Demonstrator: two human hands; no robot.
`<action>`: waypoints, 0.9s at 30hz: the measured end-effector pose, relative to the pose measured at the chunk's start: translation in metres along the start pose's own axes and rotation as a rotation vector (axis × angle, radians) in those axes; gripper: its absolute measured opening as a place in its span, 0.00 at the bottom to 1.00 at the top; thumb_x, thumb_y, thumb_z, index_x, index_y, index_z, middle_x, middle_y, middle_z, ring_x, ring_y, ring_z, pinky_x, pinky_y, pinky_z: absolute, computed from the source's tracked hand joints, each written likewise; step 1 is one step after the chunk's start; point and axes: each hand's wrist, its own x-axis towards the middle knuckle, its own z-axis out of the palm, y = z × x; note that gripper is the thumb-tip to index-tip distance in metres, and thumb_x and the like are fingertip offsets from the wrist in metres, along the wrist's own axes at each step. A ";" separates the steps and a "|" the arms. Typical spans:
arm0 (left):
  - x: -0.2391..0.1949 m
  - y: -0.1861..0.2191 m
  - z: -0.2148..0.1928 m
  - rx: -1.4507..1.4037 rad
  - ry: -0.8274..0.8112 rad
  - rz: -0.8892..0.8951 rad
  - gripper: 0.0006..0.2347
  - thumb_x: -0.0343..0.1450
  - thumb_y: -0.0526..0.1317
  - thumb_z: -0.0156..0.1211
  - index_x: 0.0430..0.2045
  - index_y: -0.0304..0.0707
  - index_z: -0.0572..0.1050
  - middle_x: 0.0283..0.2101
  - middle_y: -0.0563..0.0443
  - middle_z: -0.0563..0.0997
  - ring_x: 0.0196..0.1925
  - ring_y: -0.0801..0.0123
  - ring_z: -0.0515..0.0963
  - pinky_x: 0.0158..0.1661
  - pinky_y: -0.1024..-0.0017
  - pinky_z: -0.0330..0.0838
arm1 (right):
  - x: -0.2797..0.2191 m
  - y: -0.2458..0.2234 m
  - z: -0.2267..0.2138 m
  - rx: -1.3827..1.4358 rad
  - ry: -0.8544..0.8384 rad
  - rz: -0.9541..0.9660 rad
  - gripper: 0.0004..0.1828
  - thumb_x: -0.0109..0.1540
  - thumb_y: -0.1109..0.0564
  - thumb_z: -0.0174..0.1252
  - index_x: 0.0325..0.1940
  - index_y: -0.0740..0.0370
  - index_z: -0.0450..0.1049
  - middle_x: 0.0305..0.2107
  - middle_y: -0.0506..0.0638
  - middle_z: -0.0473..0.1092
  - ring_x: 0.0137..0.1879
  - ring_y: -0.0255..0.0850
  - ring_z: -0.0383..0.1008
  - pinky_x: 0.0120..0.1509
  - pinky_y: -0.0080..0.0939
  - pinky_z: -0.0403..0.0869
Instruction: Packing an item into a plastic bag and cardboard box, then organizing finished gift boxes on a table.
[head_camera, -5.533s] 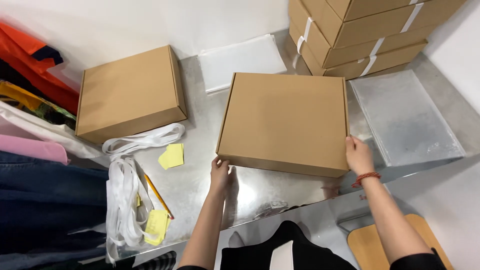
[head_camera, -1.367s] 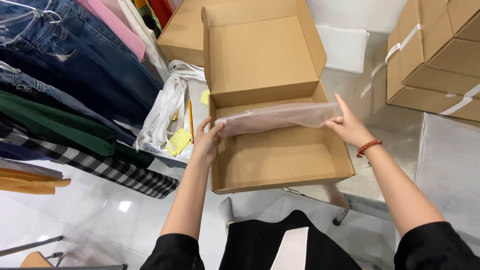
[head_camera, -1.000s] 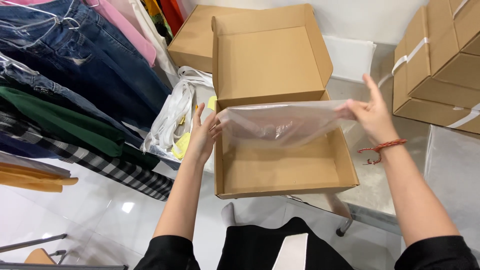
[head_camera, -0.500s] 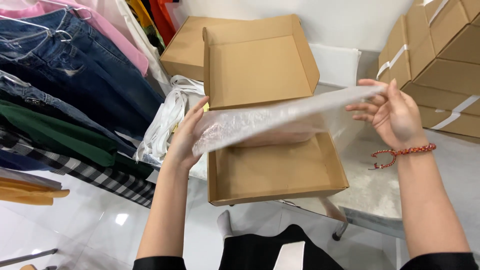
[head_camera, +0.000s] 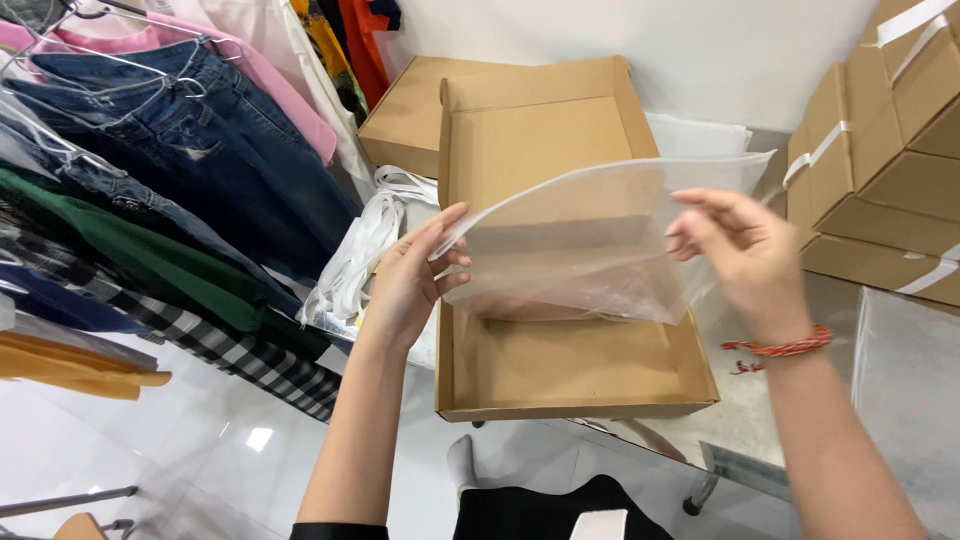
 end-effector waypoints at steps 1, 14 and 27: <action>0.002 -0.005 -0.005 0.002 0.003 0.001 0.21 0.75 0.43 0.58 0.63 0.36 0.78 0.37 0.53 0.78 0.33 0.74 0.79 0.35 0.76 0.78 | 0.001 -0.001 0.014 0.004 -0.002 0.000 0.13 0.74 0.64 0.55 0.62 0.70 0.75 0.38 0.57 0.77 0.40 0.40 0.78 0.49 0.36 0.81; -0.008 -0.014 -0.004 0.055 -0.072 0.092 0.21 0.80 0.44 0.52 0.67 0.35 0.73 0.32 0.58 0.77 0.35 0.80 0.82 0.42 0.74 0.85 | -0.010 -0.044 0.161 -0.512 -0.242 -0.730 0.10 0.71 0.56 0.57 0.54 0.49 0.81 0.30 0.42 0.70 0.36 0.38 0.77 0.38 0.36 0.79; -0.009 -0.012 -0.004 0.031 -0.083 0.073 0.21 0.79 0.40 0.52 0.68 0.34 0.72 0.28 0.58 0.75 0.29 0.82 0.75 0.41 0.74 0.84 | -0.002 -0.029 0.168 -0.569 -0.134 -0.819 0.07 0.71 0.57 0.58 0.51 0.47 0.80 0.28 0.39 0.67 0.35 0.35 0.74 0.37 0.33 0.77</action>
